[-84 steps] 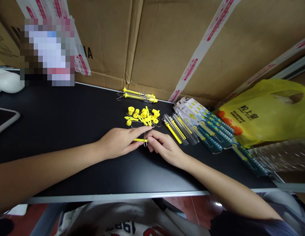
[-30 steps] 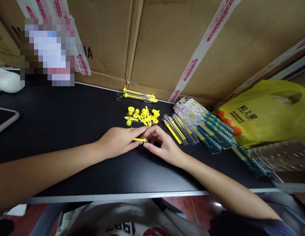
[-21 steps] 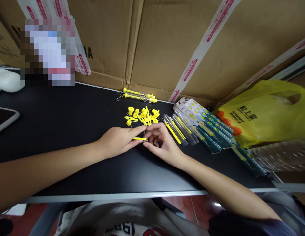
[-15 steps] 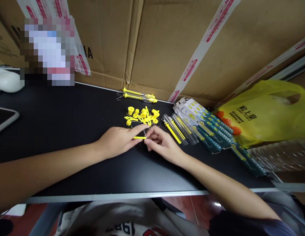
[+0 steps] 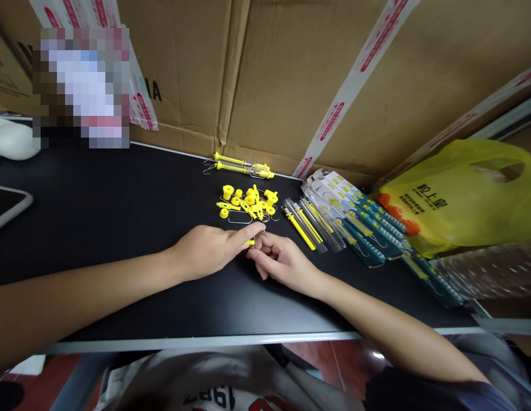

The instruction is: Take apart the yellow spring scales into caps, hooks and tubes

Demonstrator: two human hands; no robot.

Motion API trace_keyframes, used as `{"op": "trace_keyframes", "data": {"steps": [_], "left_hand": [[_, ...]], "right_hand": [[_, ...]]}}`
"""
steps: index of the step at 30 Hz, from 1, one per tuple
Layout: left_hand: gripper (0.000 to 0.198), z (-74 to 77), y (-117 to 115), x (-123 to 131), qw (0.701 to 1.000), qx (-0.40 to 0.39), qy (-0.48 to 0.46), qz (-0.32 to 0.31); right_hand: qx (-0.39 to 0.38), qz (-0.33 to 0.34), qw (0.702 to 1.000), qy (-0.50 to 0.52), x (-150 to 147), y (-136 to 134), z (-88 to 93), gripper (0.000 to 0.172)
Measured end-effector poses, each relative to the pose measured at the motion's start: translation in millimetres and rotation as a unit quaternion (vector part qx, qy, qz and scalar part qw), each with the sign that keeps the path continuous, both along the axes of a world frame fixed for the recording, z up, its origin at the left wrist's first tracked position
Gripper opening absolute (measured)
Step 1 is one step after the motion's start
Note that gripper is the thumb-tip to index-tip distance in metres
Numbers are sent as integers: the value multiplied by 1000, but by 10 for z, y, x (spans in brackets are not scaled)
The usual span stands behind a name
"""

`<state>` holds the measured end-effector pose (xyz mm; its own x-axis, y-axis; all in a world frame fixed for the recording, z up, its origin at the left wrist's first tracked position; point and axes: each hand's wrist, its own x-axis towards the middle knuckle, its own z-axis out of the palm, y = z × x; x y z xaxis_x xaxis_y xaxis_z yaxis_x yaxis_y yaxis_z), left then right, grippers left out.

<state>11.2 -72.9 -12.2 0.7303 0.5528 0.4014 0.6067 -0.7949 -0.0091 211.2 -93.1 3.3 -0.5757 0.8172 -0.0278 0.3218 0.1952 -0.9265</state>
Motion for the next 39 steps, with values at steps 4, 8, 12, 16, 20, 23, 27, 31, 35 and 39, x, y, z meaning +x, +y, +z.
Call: {"op": "trace_keyframes", "data": {"steps": [4,8,12,16,20,23,27,31,35,39], "left_hand": [[41,21,-6,10,1000,-5,-16,8],[41,32,-17,19,1000,3,-26,2],[43,35,-31,15,999,22,-24,13],[45,54,-41,12,999,22,-26,21],[42,61,-45,5,999,25,-25,10],[43,58,-52,-1,999,30,-23,12],[44,57,-63,-2,999,29,-14,23],[40,58,-74,0,999,44,-17,17],[39,63,-76,-1,998,56,-14,22],[37,67,-65,-8,998,57,-17,21]], "right_hand": [[-9,-5,1000,11,-13,-4,10,22],[13,-20,1000,-1,-29,-5,29,26],[74,-17,996,-37,-16,-5,59,30],[106,-8,993,-55,13,-6,82,29],[113,5,992,-57,27,-5,84,29],[98,12,994,-56,29,-1,83,29],[93,18,994,-59,28,3,98,30],[90,24,994,-51,27,3,116,29],[70,25,997,-37,27,3,115,30],[54,21,998,-36,29,8,99,33]]}}
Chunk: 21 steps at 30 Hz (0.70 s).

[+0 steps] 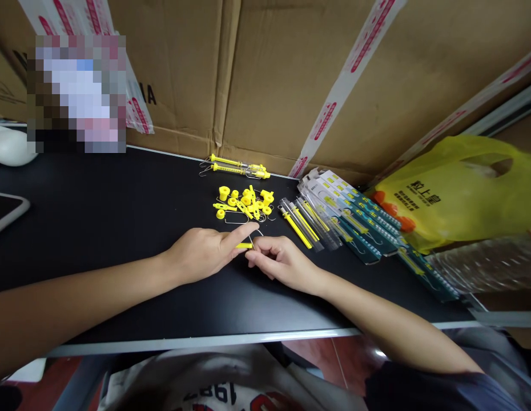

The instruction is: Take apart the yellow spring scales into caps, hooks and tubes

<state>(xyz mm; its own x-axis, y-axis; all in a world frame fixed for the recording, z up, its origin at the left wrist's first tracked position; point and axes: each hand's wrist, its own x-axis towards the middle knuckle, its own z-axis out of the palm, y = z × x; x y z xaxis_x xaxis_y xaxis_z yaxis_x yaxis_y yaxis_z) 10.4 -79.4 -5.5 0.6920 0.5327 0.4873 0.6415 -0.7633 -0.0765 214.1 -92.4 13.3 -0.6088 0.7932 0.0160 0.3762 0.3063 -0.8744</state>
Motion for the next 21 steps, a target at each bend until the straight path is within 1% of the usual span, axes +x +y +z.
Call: {"op": "trace_keyframes", "data": {"steps": [6,12,14,17,21], "left_hand": [[37,7,3,0,1000,-2,9,7],[38,18,-8,13,999,-1,4,36],[35,23,-5,13,999,-11,3,39],[24,35,10,8,998,-40,20,32],[27,58,30,-6,998,-48,38,4]], "right_hand": [[-23,-3,1000,14,-1,5,-14,32],[-24,-14,999,19,-20,10,8,32],[-25,-15,999,22,-24,11,7,32],[-29,-18,999,26,-29,10,2,32],[-40,-20,998,32,-35,9,7,33]]}}
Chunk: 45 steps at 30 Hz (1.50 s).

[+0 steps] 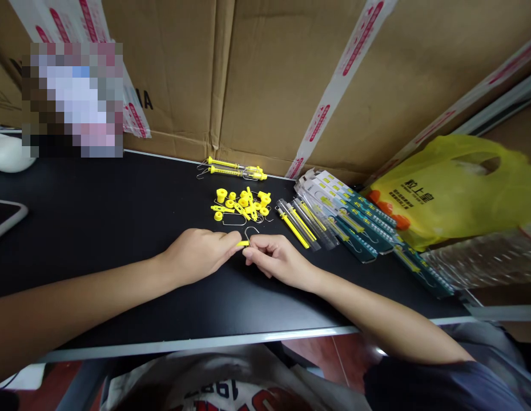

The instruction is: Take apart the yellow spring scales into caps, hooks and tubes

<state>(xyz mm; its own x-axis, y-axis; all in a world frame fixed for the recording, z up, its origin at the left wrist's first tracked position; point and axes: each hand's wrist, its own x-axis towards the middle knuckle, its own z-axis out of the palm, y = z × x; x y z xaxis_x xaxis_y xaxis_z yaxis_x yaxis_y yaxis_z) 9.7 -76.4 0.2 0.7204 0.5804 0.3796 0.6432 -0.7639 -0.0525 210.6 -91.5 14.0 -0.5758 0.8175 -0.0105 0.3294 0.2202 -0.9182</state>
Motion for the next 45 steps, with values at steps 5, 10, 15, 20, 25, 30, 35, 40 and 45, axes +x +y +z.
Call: {"op": "trace_keyframes", "data": {"steps": [5,10,15,20,25,30,35,40,45], "left_hand": [[27,35,-7,-14,1000,-8,14,-1],[28,70,-19,-6,998,-54,28,25],[28,87,-11,9,995,-81,33,45],[27,90,-10,19,997,-31,50,50],[24,96,-35,25,997,-1,70,45],[28,113,-66,18,996,-36,63,50],[30,114,-45,15,990,-121,45,59],[28,107,-58,14,985,-165,32,37],[26,115,-91,7,997,-48,43,35]], "right_hand": [[-23,14,1000,13,-5,8,17,34],[-20,12,1000,9,-9,16,14,33],[22,2,999,-25,-10,28,11,32],[148,7,985,-89,-2,44,54,32],[206,12,970,-126,10,22,89,32],[14,26,999,-32,3,21,57,33],[-26,14,1000,2,-4,28,-10,35],[2,1,1000,-11,4,7,-15,33],[-102,30,994,31,19,9,23,33]]}}
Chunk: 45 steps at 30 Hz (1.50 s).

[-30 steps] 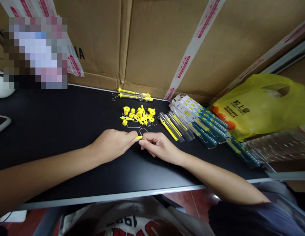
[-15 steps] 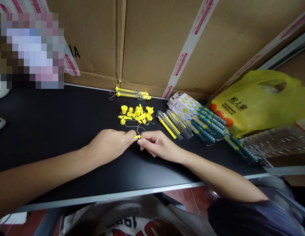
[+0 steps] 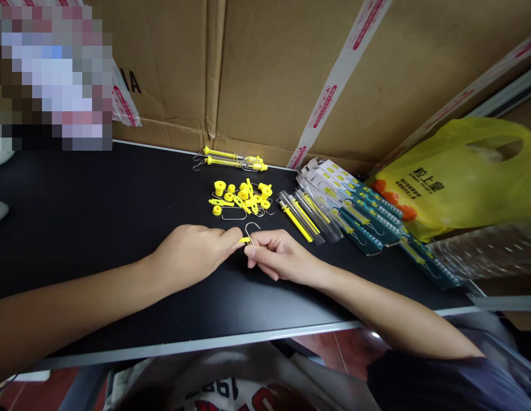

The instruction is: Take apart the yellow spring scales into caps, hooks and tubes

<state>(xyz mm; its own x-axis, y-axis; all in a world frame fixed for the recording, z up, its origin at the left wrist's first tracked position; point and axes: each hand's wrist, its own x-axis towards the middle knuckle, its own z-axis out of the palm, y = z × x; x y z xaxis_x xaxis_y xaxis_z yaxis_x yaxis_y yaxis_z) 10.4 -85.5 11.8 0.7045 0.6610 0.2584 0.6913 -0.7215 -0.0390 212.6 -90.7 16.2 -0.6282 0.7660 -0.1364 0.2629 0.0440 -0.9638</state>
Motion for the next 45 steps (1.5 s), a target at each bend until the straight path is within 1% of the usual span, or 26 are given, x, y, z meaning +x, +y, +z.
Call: {"op": "trace_keyframes", "data": {"steps": [1,3,5,6,7,8,9,11,13,14,16,19,22,28,36,41,45], "left_hand": [[26,16,21,-15,1000,21,3,1],[29,66,99,-67,999,38,13,32],[34,127,201,-136,990,48,13,131],[36,152,247,-168,986,52,8,160],[38,169,281,-193,983,55,5,175],[39,175,302,-208,983,50,4,175],[39,170,308,-213,986,45,2,160],[39,131,287,-197,990,36,3,135],[38,77,245,-164,993,32,7,117],[38,54,223,-148,994,30,6,108],[38,25,188,-122,996,23,-2,92],[37,17,159,-103,997,4,-20,72],[33,13,146,-99,998,-10,-28,59],[28,-22,126,-83,998,-15,-24,47],[19,-22,127,-74,997,-50,-20,47],[19,-29,137,-60,997,-53,-47,29],[17,-49,142,-61,996,-56,-73,9]], "right_hand": [[-18,5,1000,4,-1,-16,12,33],[-31,23,999,-2,-10,-74,38,34],[-17,60,998,-19,-25,-148,60,35],[-7,80,996,-27,-30,-176,67,35],[8,90,995,-34,-31,-190,68,35],[30,83,995,-41,-26,-184,62,36],[58,63,995,-49,-13,-158,50,36],[138,4,987,-78,34,-52,10,35],[223,-53,965,-123,93,89,-40,34],[255,-68,953,-146,120,155,-63,34],[288,-75,936,-189,155,260,-98,34],[298,-95,922,-229,150,346,-119,36],[301,-109,917,-240,108,398,-117,37],[300,-123,905,-276,52,494,-124,35],[294,-135,911,-254,20,505,-147,31],[317,-150,905,-240,38,533,-175,26],[340,-167,901,-209,69,515,-152,28]]}}
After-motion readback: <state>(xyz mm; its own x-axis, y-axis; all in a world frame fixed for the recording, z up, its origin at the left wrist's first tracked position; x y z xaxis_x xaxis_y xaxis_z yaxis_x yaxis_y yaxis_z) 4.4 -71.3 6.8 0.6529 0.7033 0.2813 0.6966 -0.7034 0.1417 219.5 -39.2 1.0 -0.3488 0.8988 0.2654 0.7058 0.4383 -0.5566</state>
